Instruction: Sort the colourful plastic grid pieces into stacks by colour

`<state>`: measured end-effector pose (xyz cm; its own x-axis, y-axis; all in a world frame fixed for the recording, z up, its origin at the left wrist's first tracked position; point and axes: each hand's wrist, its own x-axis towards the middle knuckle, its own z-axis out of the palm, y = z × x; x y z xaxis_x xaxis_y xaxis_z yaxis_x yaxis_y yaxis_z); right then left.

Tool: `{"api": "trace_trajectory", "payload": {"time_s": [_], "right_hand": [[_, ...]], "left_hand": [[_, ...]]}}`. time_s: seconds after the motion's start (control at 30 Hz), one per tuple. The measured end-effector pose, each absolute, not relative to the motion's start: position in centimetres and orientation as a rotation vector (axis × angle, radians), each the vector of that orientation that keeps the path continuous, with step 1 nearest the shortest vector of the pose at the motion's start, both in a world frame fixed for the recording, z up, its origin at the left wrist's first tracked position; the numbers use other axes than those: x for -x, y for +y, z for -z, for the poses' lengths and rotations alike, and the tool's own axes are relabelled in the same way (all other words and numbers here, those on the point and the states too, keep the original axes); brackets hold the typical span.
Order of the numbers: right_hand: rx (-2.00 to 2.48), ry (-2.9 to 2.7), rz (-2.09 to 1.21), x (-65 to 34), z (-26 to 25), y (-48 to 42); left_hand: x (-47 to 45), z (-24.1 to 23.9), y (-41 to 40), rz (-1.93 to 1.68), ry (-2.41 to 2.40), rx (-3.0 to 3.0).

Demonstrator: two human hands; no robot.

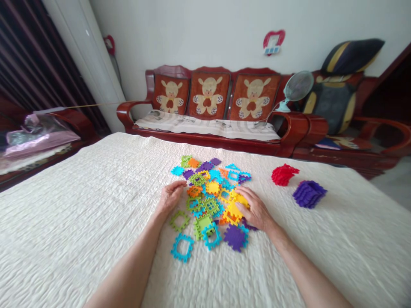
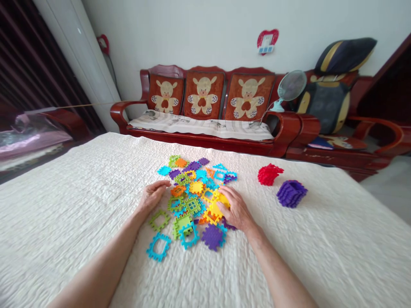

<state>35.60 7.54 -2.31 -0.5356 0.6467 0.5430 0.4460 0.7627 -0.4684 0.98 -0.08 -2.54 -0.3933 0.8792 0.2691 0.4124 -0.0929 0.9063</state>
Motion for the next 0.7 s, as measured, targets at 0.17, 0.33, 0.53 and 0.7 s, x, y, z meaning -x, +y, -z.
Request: {"api": "trace_trajectory", "payload": {"time_s": [0.17,0.33,0.53,0.7], "right_hand": [[0.807,-2.220,-0.374,-35.5,2.2,7.5],[0.795,-2.201,-0.365,-35.6,2.3,7.6],[0.798,-2.206,-0.362,-35.7,2.6,7.6],[0.814,-2.211,-0.369,-35.7,2.6,7.5]], "left_hand": [[-1.9,2.2,2.0,-1.425,1.852,-1.666],[-3.4,1.4,4.9,-1.103,1.867,-2.082],[-2.1,-0.1,4.7,-1.018,1.739,-2.111],[-1.7,-1.3,4.0,-1.063,1.693,-1.826]]}}
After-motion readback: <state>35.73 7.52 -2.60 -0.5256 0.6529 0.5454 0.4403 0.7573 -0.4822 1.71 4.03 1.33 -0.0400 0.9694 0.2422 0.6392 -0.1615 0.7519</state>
